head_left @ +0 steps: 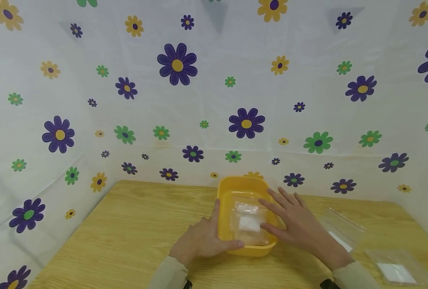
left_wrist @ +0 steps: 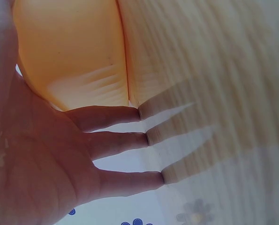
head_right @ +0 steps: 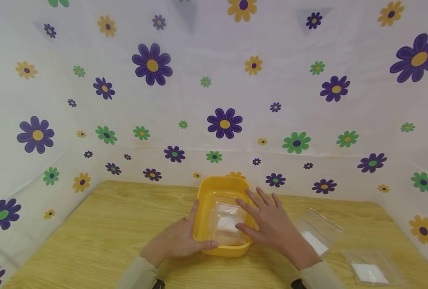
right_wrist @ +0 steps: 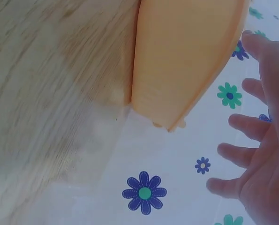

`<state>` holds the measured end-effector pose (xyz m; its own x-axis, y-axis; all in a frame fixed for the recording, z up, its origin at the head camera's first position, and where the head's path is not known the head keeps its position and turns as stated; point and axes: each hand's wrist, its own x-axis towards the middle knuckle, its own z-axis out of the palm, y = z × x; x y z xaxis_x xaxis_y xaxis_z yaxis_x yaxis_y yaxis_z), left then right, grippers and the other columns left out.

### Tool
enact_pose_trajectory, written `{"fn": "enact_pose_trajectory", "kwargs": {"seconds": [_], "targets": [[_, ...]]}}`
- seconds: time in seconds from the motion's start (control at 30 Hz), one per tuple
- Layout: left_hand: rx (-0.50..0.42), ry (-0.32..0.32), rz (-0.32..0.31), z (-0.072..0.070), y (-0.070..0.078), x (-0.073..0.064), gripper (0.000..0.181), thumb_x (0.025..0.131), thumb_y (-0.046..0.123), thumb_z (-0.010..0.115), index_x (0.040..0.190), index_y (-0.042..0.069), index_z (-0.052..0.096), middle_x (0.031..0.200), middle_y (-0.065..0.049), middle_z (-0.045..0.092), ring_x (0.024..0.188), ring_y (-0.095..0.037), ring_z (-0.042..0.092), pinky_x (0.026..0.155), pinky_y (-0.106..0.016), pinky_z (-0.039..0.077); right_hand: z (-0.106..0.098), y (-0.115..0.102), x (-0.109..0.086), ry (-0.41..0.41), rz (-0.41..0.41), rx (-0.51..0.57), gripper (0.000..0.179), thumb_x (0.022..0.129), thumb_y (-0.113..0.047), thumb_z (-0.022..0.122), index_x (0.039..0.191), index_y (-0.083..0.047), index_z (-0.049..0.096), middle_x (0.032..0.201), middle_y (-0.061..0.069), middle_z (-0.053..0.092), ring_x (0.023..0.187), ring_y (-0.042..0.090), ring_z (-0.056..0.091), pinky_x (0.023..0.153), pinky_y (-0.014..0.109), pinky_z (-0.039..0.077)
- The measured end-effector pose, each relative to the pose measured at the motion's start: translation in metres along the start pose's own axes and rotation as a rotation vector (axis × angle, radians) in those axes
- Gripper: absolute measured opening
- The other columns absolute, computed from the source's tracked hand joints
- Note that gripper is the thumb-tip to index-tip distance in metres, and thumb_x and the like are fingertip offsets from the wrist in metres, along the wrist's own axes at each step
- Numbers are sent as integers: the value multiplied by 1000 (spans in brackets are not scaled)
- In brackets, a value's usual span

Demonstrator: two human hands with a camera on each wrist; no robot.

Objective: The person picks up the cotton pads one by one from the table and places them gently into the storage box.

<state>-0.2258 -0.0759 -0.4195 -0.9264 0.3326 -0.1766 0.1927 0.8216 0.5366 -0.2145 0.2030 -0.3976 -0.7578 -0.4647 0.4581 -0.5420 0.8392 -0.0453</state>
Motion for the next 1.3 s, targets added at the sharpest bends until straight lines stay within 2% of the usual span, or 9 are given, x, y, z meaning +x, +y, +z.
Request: {"fn": "enact_pose_trajectory", "kwargs": {"seconds": [0.1,0.27,0.5,0.87,1.07,1.3], "targets": [[-7,-4,-7,0,0,-1,137,71,89,64,166,21,-7,141,-29,58,118,-42,65,100,-60,53,-4,1,-4,-45,51,-36,68,90,-55,72,148,-25,55,160,14,45,145,48,40,109,77,35],[-21,-5,-15,0,0,-2,137,70,88,66,166,22,-8,143,-28,57,121,-42,64,101,-62,51,-7,4,-10,-72,110,-95,75,89,-65,66,152,-28,50,163,14,41,147,50,36,108,79,32],[-26,-7,-15,0,0,-2,138,70,88,66,166,23,-9,141,-28,58,118,-40,65,100,-61,52,-11,10,-19,-119,183,-92,82,90,-71,60,158,-30,40,166,17,33,150,54,27,109,84,23],[-8,-4,-8,0,0,0,138,70,89,65,166,22,-9,140,-27,59,115,-38,66,99,-60,53,-26,31,-36,-136,244,-96,85,91,-69,60,162,-33,30,168,18,28,150,56,26,107,85,21],[-23,-6,-15,0,-1,0,139,69,89,66,165,24,-10,141,-28,58,118,-39,65,100,-60,52,-32,44,-48,-132,274,-89,86,90,-67,63,162,-31,30,167,20,29,147,58,28,106,85,20],[-26,-4,-2,0,0,-1,138,70,87,67,166,22,-9,136,-26,62,111,-34,67,98,-57,54,-37,61,-64,-103,280,-127,88,88,-65,68,161,-29,34,163,23,35,141,61,35,102,85,25]]}}
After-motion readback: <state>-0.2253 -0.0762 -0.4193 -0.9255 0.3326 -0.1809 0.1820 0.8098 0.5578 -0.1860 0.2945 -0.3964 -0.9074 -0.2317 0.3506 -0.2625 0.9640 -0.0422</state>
